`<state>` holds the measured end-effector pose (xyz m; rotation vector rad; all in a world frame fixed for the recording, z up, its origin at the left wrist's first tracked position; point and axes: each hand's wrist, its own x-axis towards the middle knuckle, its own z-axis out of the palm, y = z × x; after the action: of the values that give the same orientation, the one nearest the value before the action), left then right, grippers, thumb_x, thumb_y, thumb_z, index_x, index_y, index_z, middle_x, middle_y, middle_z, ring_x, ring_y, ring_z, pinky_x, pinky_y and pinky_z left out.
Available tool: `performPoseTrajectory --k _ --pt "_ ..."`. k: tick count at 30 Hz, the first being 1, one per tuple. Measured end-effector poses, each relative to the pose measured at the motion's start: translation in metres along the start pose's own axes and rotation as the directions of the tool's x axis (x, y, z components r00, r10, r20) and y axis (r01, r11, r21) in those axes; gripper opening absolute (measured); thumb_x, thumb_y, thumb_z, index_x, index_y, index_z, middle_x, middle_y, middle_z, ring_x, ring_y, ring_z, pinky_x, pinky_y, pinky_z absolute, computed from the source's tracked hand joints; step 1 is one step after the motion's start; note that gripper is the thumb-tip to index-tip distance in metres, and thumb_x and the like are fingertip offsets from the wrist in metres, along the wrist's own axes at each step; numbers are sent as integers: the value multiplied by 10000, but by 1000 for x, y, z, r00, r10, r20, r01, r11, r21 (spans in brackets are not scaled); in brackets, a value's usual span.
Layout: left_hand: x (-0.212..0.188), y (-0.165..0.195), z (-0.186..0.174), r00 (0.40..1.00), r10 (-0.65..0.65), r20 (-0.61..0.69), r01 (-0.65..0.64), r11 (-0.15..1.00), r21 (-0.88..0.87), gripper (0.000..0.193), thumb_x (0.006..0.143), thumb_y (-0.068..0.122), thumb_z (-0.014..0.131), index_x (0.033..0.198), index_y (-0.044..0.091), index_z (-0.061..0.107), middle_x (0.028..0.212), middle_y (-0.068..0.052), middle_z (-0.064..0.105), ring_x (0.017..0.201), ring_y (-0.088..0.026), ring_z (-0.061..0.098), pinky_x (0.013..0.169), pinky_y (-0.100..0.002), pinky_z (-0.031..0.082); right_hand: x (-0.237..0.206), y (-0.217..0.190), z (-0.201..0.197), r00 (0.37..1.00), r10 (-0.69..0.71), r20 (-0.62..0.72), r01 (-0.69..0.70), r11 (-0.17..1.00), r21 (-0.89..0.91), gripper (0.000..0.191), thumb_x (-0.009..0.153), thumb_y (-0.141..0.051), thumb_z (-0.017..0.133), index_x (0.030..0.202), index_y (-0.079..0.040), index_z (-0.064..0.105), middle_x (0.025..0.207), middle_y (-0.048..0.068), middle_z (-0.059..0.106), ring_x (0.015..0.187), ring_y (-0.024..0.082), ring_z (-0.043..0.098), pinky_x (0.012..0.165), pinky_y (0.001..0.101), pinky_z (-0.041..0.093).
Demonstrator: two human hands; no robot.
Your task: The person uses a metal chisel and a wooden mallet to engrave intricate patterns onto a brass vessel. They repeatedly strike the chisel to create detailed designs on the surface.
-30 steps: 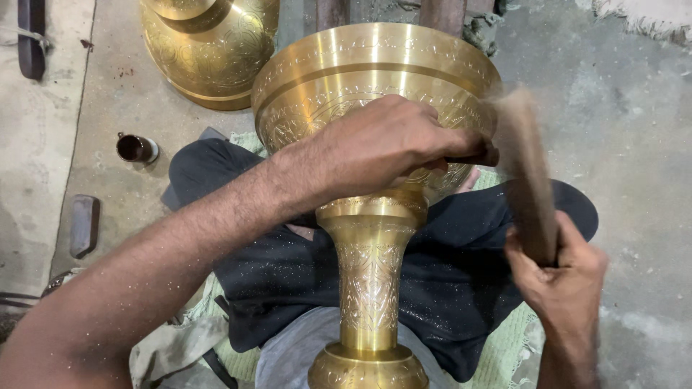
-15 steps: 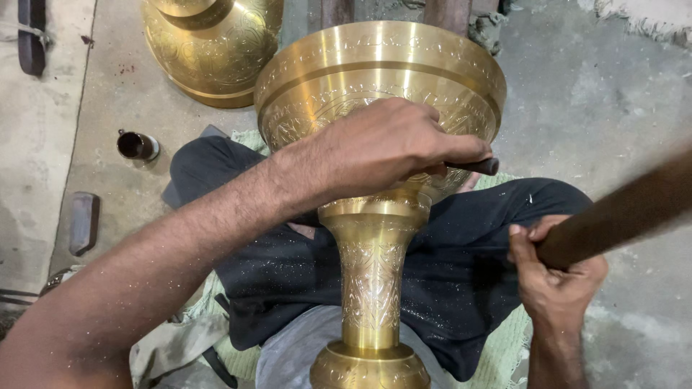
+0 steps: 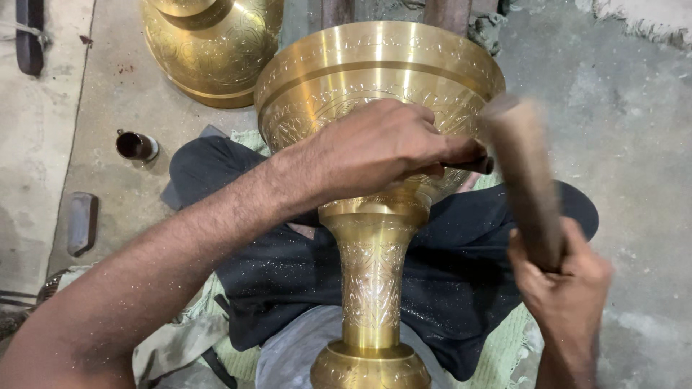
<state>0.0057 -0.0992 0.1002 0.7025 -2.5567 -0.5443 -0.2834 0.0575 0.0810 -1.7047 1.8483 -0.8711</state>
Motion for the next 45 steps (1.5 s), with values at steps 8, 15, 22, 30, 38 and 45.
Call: performPoseTrajectory --k 8,15,22,30,38,45 --pt "-3 -1 -1 999 22 -36 -25 996 -87 355 1015 151 690 1346 247 604 851 -28 737 769 -146 733 628 -315 638 0 1 0 998 59 17 -58 996 -65 175 944 -61 821 981 -8 659 661 43 600 554 93 551 500 262 410" --pt "-5 0 -5 1000 -2 3 2 998 -56 390 1001 161 669 1373 262 612 819 -47 726 769 -167 734 635 -325 646 1 -3 -5 998 -27 56 26 1000 8 125 977 -78 772 956 -48 652 749 41 654 578 84 597 484 226 443" --pt "-8 2 -10 999 37 -11 -38 996 -79 320 1027 175 671 1336 250 632 928 -64 752 861 -199 759 704 -338 660 2 -20 9 994 -28 -106 72 900 431 172 974 -119 750 1031 -63 597 947 18 654 805 55 655 668 245 545" --pt "4 -10 -11 989 -2 -146 -39 959 -282 408 997 -6 661 1370 151 606 1124 -65 775 969 -162 782 828 -296 684 11 -6 15 955 259 148 -267 963 40 255 878 -88 769 1093 -12 655 892 77 713 785 99 653 680 262 522" --pt "8 -12 -7 1000 11 -7 -13 967 -256 266 1033 42 703 1272 151 663 1010 -33 790 876 -126 790 744 -282 682 24 -1 9 911 325 255 -296 944 -148 270 821 -54 745 1086 -50 691 859 105 764 707 165 698 626 315 546" --pt "16 -4 -6 996 66 -55 -74 985 -155 323 972 47 692 1283 128 665 1022 -100 777 862 -171 775 710 -284 675 25 2 10 951 196 240 -164 976 -145 308 826 -50 749 1123 -40 669 799 103 732 666 180 699 616 319 541"
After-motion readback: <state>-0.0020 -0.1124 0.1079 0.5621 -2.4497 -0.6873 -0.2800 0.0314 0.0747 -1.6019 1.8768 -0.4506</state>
